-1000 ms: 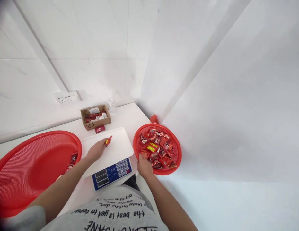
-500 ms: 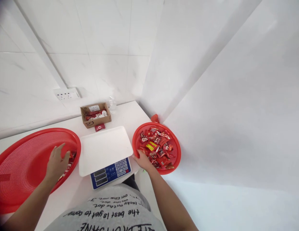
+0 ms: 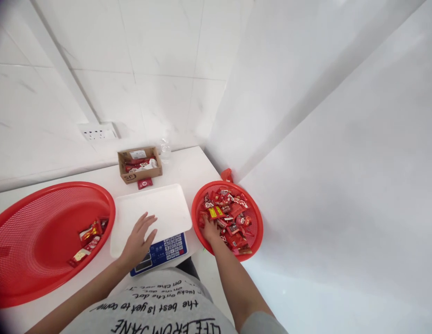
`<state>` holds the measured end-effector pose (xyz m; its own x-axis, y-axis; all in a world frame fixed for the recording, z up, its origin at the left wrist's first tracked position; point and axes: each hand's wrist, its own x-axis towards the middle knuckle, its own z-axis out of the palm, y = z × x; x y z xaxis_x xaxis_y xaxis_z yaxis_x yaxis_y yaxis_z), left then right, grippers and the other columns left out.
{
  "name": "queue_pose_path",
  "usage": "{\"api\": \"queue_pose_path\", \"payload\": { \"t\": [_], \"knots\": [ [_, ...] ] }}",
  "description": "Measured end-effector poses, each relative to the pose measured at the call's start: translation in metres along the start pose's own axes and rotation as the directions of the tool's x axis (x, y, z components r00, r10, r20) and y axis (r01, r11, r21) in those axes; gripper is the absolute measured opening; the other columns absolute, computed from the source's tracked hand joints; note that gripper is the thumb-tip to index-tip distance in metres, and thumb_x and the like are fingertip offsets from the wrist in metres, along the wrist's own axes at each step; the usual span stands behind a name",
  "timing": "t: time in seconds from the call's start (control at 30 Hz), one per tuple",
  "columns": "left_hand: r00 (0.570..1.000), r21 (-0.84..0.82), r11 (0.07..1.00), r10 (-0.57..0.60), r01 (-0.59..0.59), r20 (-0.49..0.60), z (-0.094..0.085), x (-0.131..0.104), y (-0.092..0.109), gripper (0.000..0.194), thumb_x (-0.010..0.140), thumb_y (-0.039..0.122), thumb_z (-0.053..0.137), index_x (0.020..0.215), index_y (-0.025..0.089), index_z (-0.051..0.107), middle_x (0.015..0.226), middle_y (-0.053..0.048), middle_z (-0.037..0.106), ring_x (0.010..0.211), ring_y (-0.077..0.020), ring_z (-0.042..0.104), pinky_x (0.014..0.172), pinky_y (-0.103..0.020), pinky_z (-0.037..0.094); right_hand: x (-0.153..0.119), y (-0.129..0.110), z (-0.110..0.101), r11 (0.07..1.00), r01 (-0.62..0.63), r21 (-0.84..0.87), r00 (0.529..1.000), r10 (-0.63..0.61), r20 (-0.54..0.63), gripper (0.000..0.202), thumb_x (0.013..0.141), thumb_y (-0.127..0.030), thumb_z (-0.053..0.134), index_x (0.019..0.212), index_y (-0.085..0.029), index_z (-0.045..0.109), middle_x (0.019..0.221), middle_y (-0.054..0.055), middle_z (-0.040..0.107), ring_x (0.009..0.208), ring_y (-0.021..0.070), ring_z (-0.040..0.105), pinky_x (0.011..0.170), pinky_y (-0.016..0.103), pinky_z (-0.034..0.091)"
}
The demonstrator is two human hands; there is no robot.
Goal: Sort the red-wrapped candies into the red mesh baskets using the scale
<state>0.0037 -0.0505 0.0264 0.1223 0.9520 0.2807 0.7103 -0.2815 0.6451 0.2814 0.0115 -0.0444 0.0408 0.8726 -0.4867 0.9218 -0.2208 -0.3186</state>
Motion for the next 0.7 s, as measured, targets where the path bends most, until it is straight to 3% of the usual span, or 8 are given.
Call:
{"api": "queue_pose_path", "payload": {
  "t": [0.1, 0.27, 0.37, 0.47, 0.53, 0.7],
  "knots": [
    [0.999, -0.010, 1.000, -0.002, 0.002, 0.040, 0.005, -0.006, -0.001, 0.031, 0.087, 0.028, 0.043, 0.116, 0.022, 0.051, 0.122, -0.006, 0.055, 0.127, -0.0233, 0.036, 0.101, -0.044, 0.038, 0.007, -0.006, 0.001, 0.992, -0.078, -0.101, 0.996, 0.074, -0.042, 0.060, 0.085, -0.032, 0.037, 0.142, -0.027, 0.016, 0.149, 0.014, 0.012, 0.135, 0.0337, 0.015, 0.101, 0.055, 0.019],
    [0.998, 0.013, 0.999, -0.048, 0.047, 0.032, 0.005, -0.009, -0.012, 0.028, 0.086, 0.029, 0.045, 0.111, 0.022, 0.055, 0.118, -0.006, 0.058, 0.126, -0.0244, 0.038, 0.100, -0.045, 0.039, 0.016, -0.006, 0.002, 0.991, 0.012, -0.137, 0.995, -0.025, -0.097, 0.054, 0.087, -0.019, 0.031, 0.139, -0.027, 0.026, 0.147, 0.010, 0.022, 0.135, 0.0285, 0.016, 0.104, 0.048, 0.017],
    [0.997, 0.017, 0.998, -0.060, 0.059, 0.042, 0.005, -0.005, -0.013, 0.027, 0.086, 0.028, 0.044, 0.110, 0.021, 0.055, 0.117, -0.006, 0.058, 0.126, -0.0239, 0.038, 0.100, -0.045, 0.039, 0.018, -0.002, 0.000, 0.995, 0.097, 0.039, 0.977, -0.088, -0.196, 0.045, 0.085, -0.020, 0.036, 0.129, -0.023, 0.044, 0.138, 0.011, 0.040, 0.129, 0.0258, 0.030, 0.103, 0.040, 0.023],
    [0.996, -0.004, 0.998, -0.063, 0.063, 0.058, 0.007, -0.002, -0.010, 0.026, 0.086, 0.028, 0.043, 0.107, 0.021, 0.057, 0.116, -0.007, 0.059, 0.125, -0.0230, 0.039, 0.100, -0.044, 0.039, 0.015, 0.000, -0.003, 0.971, 0.120, 0.206, 0.967, -0.068, -0.244, 0.037, 0.087, -0.028, 0.033, 0.115, -0.017, 0.055, 0.114, 0.012, 0.059, 0.108, 0.0230, 0.051, 0.094, 0.035, 0.035],
    [0.995, -0.028, 0.997, -0.067, 0.069, 0.077, 0.009, -0.001, -0.007, 0.025, 0.086, 0.028, 0.042, 0.105, 0.020, 0.058, 0.116, -0.007, 0.059, 0.124, -0.0223, 0.040, 0.100, -0.043, 0.040, 0.008, 0.001, -0.006, 0.964, 0.106, 0.243, 0.964, -0.039, -0.263, 0.040, 0.088, -0.033, 0.029, 0.113, -0.015, 0.055, 0.105, 0.012, 0.062, 0.099, 0.0218, 0.056, 0.088, 0.034, 0.040],
    [0.983, -0.149, 0.981, -0.099, 0.123, 0.157, 0.011, -0.004, 0.002, 0.026, 0.086, 0.030, 0.042, 0.103, 0.022, 0.059, 0.118, -0.006, 0.058, 0.123, -0.0214, 0.042, 0.102, -0.043, 0.037, -0.022, -0.001, -0.014, 0.891, 0.113, 0.439, 0.914, 0.080, -0.397, 0.051, 0.089, -0.043, 0.019, 0.126, -0.013, 0.039, 0.119, 0.015, 0.054, 0.104, 0.0215, 0.054, 0.086, 0.035, 0.043]
  ]
}}
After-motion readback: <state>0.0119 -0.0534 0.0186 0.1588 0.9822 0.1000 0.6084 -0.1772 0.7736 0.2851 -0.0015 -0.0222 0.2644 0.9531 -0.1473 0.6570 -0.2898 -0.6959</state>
